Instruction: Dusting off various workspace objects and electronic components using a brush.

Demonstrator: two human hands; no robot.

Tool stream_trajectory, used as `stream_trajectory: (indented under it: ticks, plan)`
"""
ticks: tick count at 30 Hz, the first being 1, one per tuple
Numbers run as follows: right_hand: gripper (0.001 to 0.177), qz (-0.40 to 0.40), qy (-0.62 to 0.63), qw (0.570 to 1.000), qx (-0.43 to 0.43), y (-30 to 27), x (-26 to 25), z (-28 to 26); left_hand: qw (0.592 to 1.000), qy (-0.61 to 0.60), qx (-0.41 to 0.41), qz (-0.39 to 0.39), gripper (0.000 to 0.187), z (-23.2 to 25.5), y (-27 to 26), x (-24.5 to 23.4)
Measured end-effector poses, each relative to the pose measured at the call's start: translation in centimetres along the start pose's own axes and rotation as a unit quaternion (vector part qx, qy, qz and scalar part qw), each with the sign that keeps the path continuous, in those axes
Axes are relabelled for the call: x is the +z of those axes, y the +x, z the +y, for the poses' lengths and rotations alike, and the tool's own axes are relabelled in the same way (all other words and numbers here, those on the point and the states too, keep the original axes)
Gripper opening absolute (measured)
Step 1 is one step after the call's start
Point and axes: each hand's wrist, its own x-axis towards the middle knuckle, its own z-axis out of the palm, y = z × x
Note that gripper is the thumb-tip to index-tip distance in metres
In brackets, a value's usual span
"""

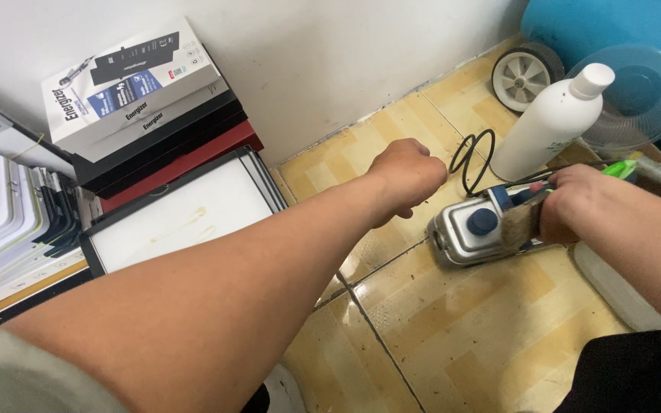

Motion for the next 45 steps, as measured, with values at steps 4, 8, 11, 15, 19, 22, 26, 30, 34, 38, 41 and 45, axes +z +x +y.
stream_trajectory:
  ticks: [4,8,11,15,19,22,26,30,34,38,41,45]
  plan:
    - [0.03,0.003,0.007,0.999,0.032,-1.7,1.6,1.5,0.999,-0.029,-0.003,0.028,0.049,-0.9,0.2,0.7]
    - [0.031,0.006,0.02,0.998,0.062,-6.0,4.3,3.9,0.999,-0.016,-0.037,0.03,0.042,-0.3,-0.7,0.4]
    - [0.032,0.002,0.031,0.996,0.085,-8.9,7.6,5.8,0.996,0.035,-0.053,0.063,0.041,-1.3,0.8,0.1]
    - [0.033,0.0,0.042,0.993,0.111,-14.3,12.2,8.2,0.982,-0.021,-0.062,0.175,0.043,-1.7,2.1,-1.0]
    - [0.034,0.01,0.061,0.99,0.129,-24.1,14.9,10.3,0.964,-0.138,-0.107,0.202,0.042,-0.9,0.5,-1.1]
    - [0.036,0.015,0.083,0.987,0.14,-31.1,15.8,11.2,0.973,-0.12,-0.142,0.135,0.035,-0.8,0.0,-0.2]
    - [0.037,0.014,0.093,0.983,0.159,-36.2,16.8,12.5,0.984,-0.133,-0.112,0.034,0.036,-2.2,0.0,1.4]
    - [0.027,0.019,0.079,0.996,0.035,-35.0,16.4,10.2,0.995,-0.064,-0.007,-0.078,0.044,-4.0,1.0,1.4]
    - [0.019,-0.065,-0.45,0.849,-0.269,-33.5,15.5,8.4,0.994,-0.1,-0.007,-0.048,0.037,-4.9,3.1,2.4]
    - [0.06,-0.021,-0.815,0.476,-0.329,-33.8,14.5,11.1,0.994,-0.075,-0.084,0.004,0.025,-3.7,2.0,1.2]
    - [0.046,-0.008,-0.823,0.425,-0.376,-34.0,14.9,12.1,0.982,-0.146,-0.089,0.074,0.018,-4.5,1.7,0.2]
    - [0.039,0.02,-0.813,0.435,-0.387,-34.8,16.2,12.3,0.965,-0.188,-0.145,0.113,0.023,-4.2,0.9,-0.2]
